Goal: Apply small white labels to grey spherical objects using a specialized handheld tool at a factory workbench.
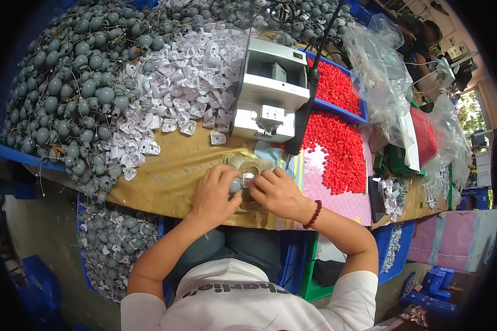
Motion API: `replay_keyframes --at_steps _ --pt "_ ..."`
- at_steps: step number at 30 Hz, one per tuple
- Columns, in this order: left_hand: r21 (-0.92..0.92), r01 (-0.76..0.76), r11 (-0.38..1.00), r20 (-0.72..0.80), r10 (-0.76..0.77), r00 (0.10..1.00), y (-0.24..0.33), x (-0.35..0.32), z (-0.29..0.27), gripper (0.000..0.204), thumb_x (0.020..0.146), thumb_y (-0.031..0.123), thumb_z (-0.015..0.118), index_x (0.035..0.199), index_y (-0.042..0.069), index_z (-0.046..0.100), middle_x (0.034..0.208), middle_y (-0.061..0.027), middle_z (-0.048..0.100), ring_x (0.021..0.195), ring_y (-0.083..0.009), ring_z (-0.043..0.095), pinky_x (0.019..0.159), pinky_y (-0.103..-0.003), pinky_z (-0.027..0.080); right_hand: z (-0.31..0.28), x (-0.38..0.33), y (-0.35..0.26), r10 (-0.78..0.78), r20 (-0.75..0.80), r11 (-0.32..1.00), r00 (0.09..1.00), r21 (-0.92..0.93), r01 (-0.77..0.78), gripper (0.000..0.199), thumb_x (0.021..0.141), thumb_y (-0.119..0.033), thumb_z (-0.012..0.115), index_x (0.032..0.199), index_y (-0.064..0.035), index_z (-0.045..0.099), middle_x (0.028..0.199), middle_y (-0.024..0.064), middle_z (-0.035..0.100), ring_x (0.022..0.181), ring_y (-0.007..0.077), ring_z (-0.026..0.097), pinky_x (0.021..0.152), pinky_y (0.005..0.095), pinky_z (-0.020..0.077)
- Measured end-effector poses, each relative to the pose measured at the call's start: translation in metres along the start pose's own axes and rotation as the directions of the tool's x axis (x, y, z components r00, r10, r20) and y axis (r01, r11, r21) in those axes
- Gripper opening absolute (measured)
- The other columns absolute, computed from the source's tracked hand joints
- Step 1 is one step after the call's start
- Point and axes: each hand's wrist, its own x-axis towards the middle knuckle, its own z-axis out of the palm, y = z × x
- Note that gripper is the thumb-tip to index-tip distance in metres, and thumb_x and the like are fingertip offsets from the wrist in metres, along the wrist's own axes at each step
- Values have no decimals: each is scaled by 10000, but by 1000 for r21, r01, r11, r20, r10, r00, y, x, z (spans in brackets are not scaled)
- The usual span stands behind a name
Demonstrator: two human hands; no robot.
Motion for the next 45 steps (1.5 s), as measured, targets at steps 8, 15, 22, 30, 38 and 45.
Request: replay_keyframes --at_steps 8,15,22,30,38,45 --pt "348 -292 891 5 309 951 6 -7 8 374 779 75 663 1153 92 663 1281 -130 565 1209 -324 540 968 -458 459 -13 1 0 -8 101 1000 995 -13 9 251 794 -161 630 987 -16 698 994 54 589 963 218 543 742 344 427" --pt "476 -293 829 4 331 944 8 -12 13 409 792 88 637 1197 119 686 1349 -149 549 1259 -342 518 1001 -459 443 -6 -10 7 98 61 986 993 132 -105 307 812 -129 659 1107 -69 719 991 67 608 949 245 569 769 360 485" --pt "511 -297 807 35 325 945 0 -13 17 404 833 95 616 1230 137 681 1411 -208 513 1311 -372 504 992 -456 460 6 -37 6 570 46 623 821 628 -467 343 803 27 762 1133 -45 704 1031 99 652 957 270 649 830 357 534" --pt "431 -321 843 52 332 942 -8 -14 20 420 837 7 631 1246 98 661 1463 -274 451 1353 -436 476 1037 -458 493 34 -32 3 659 -150 541 737 775 -327 320 824 93 724 1123 -14 683 1156 93 633 1035 215 663 874 298 551" --pt "397 -323 859 23 342 939 -10 -12 22 379 846 13 643 1213 102 672 1493 -295 418 1365 -455 465 1029 -461 507 17 -9 24 659 479 -154 580 841 -519 260 917 -11 721 1151 -2 609 1086 57 641 868 104 654 686 252 563" --pt "371 -319 872 13 338 941 -10 -11 21 358 841 9 654 1183 111 678 1498 -292 412 1369 -454 464 1032 -462 510 13 -9 28 560 504 -486 657 843 -233 245 932 9 682 1166 -12 613 1013 98 686 727 125 658 607 250 550"
